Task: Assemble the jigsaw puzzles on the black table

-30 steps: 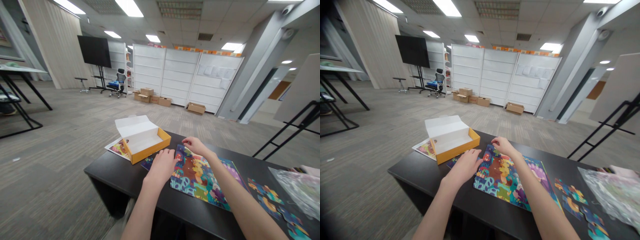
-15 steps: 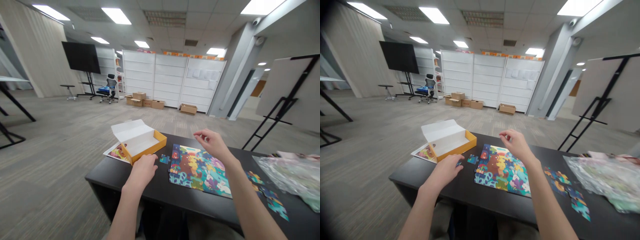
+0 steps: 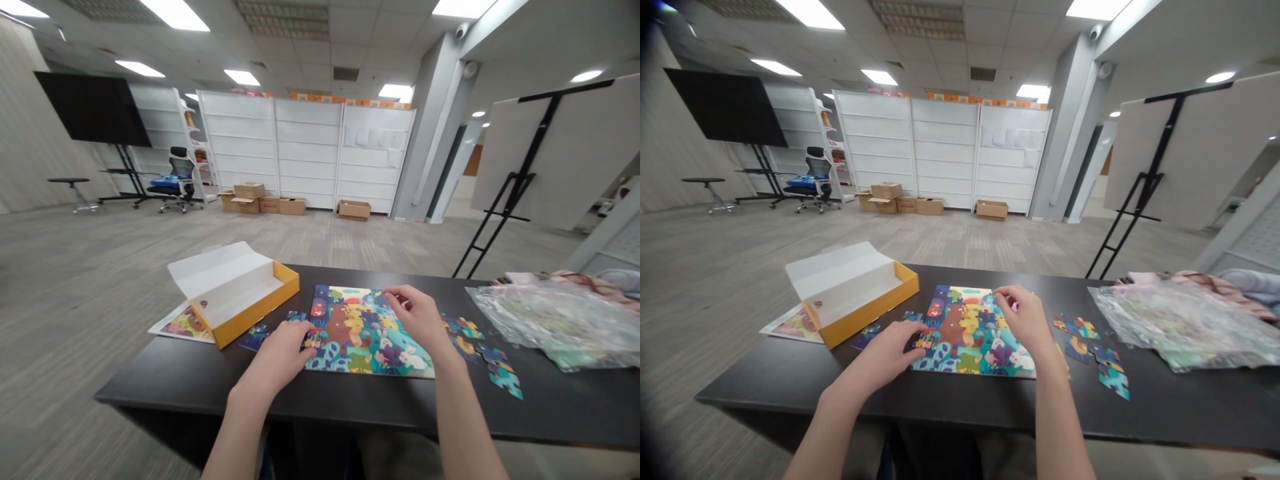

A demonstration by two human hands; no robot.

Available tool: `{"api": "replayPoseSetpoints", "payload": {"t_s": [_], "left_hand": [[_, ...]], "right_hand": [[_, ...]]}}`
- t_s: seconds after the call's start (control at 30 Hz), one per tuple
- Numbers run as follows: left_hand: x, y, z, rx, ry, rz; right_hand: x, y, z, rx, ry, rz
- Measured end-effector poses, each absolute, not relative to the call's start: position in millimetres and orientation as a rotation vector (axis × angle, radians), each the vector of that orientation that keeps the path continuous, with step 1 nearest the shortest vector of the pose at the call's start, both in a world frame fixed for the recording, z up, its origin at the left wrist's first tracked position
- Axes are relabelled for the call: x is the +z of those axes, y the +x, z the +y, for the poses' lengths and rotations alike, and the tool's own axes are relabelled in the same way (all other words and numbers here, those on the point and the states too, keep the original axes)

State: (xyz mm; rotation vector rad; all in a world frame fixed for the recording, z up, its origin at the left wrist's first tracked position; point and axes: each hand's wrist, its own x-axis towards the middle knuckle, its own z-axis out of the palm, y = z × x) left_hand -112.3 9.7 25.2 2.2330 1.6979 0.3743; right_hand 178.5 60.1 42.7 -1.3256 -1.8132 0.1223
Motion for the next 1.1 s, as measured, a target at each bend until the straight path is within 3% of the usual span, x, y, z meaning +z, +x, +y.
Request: {"api": "replayPoseSetpoints", "payload": {"t_s": [0.37, 0.53, 0.73, 0.93, 1.1], "left_hand": [[11.7, -119.3, 21.3, 0.45, 2.122, 1.655], [6.6, -122.1, 24.1, 0.667, 2.034, 1.557], [19.7, -115.9, 17.7, 0.911, 1.844, 1.319], [18.7, -110.7, 18.7, 1.226, 1.943, 1.483], [14.0, -103.7, 15.3, 0.836, 2.251, 1.579]], "right_hand": [[30.6, 192.6, 60.4, 0.148, -1.412, -1.838], [24.5, 159.4, 57.2, 0.271, -1.318, -1.994], [19.7, 95.7, 42.8, 0.657, -1.021, -2.208], [34.7, 114.8, 73.5, 0.705, -1.072, -2.06], [42.9, 157.0, 135.3, 0.764, -1.324, -1.936]]}}
